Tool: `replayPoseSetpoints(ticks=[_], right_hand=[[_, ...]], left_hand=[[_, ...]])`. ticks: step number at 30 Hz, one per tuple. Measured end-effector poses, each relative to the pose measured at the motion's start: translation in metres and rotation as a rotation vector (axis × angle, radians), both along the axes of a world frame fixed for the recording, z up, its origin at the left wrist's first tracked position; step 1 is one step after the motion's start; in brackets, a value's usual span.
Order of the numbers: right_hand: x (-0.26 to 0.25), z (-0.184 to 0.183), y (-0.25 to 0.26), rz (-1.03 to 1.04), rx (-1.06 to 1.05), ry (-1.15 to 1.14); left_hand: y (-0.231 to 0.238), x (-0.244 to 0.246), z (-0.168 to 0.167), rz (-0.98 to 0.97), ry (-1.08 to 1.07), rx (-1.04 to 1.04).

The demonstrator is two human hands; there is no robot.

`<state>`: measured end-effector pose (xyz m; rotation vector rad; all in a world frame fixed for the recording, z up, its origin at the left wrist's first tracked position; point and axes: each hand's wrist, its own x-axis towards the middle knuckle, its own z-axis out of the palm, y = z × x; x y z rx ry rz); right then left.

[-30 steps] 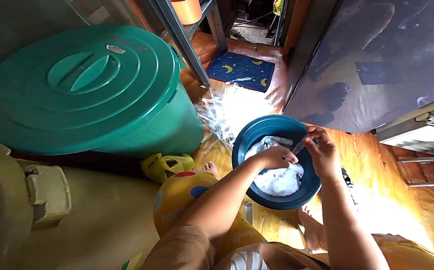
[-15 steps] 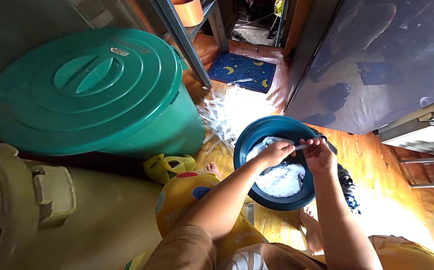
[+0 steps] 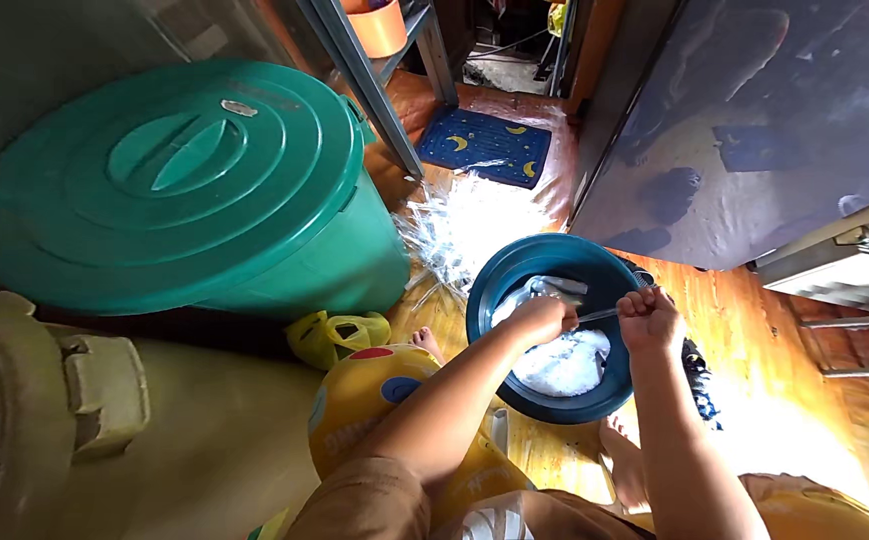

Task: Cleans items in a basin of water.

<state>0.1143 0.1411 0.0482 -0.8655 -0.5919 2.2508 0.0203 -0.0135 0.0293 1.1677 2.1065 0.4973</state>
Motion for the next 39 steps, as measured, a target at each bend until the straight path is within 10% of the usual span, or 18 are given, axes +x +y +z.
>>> replayPoseSetpoints(ticks=[6, 14, 22, 31, 39], right_hand=[[0.014, -0.021, -0.057, 0.302, -0.097, 0.322], [0.004, -0.052, -0.073, 0.223, -0.081, -0.003], [0.003, -0.04, -0.035, 0.319, 0.355, -0.126], [0.002, -0.03, -0.038, 0.31, 0.469, -0.218], [0.004, -0.055, -0.055, 0.423, 1.066, -0.48]], left_hand=[[0.0, -0.005, 0.007, 0.312, 0.11, 0.014], [-0.005, -0.009, 0.03, 0.546, -0.794, 0.639], [-0.01, -0.009, 0.024, 0.364, -0.626, 0.373], [0.003, -0.005, 0.008, 0.567, -0.43, 0.362], [0.007, 0.004, 0.01, 0.655, -0.399, 0.291]])
